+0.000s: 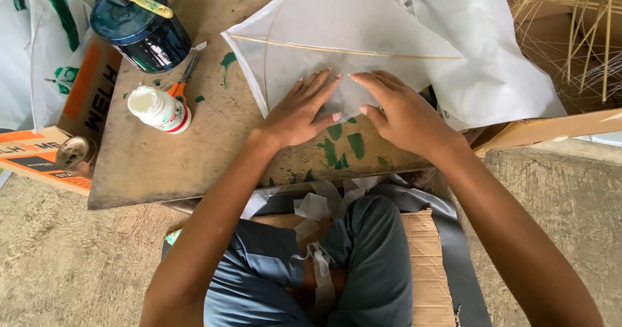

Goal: Applying glue to the edges of a kite frame and folding the paper over to assemble the kite.

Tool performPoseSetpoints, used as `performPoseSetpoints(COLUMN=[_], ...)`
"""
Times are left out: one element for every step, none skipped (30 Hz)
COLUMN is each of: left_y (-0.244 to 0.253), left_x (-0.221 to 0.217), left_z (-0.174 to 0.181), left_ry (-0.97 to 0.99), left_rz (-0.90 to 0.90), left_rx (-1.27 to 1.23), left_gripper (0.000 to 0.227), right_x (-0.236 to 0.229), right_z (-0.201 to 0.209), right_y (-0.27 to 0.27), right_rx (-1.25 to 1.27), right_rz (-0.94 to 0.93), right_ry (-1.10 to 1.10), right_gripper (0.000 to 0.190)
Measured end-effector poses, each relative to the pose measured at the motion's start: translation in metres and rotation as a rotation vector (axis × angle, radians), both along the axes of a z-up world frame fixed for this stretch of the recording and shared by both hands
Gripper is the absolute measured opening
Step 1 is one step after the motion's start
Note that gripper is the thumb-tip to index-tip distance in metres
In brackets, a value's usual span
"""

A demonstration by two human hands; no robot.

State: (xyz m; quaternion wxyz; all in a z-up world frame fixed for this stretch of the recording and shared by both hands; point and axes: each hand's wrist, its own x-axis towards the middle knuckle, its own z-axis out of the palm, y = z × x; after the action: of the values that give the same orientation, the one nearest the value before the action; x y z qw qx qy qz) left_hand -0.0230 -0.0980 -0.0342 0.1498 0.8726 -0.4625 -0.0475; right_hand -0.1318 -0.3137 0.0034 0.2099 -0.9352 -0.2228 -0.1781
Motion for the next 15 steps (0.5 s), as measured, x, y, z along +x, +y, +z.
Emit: performPoseSetpoints(left_y=[0.004, 0.008, 0.012, 0.018, 0.025, 0.031, 0.041, 0.05, 0.06, 0.067, 0.074, 0.08, 0.079, 0.079, 0.082], left_x=[0.003, 0.007, 0.009, 0.011, 0.014, 0.016, 0.026, 0.036, 0.045, 0.04, 0.037, 0.034, 0.033, 0.033, 0.032], left_z=[-0.002, -0.003, -0.005, 0.002, 0.01, 0.017, 0.016, 0.014, 0.012, 0.025, 0.04, 0.055, 0.055, 0.056, 0.055], left_ry=[-0.002, -0.04, -0.078, -0.079, -0.161, -0.242, -0.243, -0.309, -0.372, -0.372, -0.286, -0.199, -0.2, -0.15, -0.098], left_rz=[0.002, -0.045, -0.092, -0.092, -0.125, -0.158, -0.158, -0.138, -0.117, -0.117, 0.011, 0.139, 0.135, 0.222, 0.316], left_rx=[-0.001, -0.013, -0.022, -0.021, 0.01, 0.041, 0.041, 0.021, -0.001, -0.002, 0.019, 0.041, 0.04, 0.015, -0.009], left_gripper=[0.074, 0.076, 0.078, 0.078, 0.084, 0.089, 0.089, 0.098, 0.106, 0.106, 0.112, 0.119, 0.119, 0.109, 0.099], right_x=[0.006, 0.012, 0.017, 0.018, 0.02, 0.023, 0.02, 0.017, 0.014, 0.011, 0.009, 0.008, 0.002, -0.004, -0.009], right_z=[-0.005, -0.011, -0.017, -0.021, -0.026, -0.03, -0.027, -0.023, -0.02, -0.019, -0.017, -0.015, -0.008, -0.002, 0.004], right_y=[0.0, 0.0, 0.0, -0.001, -0.002, -0.004, -0.007, -0.01, -0.013, -0.016, -0.02, -0.023, -0.024, -0.024, -0.022], right_rx=[-0.001, 0.015, 0.032, 0.033, 0.031, 0.028, 0.028, 0.037, 0.045, 0.044, 0.046, 0.048, 0.048, 0.047, 0.048], right_rz=[0.002, 0.023, 0.043, 0.044, 0.04, 0.035, 0.035, 0.014, -0.006, -0.006, -0.034, -0.061, -0.065, -0.096, -0.119], right_ry=[-0.002, -0.072, -0.141, -0.142, -0.185, -0.228, -0.229, -0.236, -0.242, -0.241, -0.209, -0.178, -0.179, -0.106, -0.031], right_gripper=[0.049, 0.047, 0.045, 0.045, 0.045, 0.046, 0.046, 0.045, 0.044, 0.044, 0.043, 0.042, 0.042, 0.044, 0.046])
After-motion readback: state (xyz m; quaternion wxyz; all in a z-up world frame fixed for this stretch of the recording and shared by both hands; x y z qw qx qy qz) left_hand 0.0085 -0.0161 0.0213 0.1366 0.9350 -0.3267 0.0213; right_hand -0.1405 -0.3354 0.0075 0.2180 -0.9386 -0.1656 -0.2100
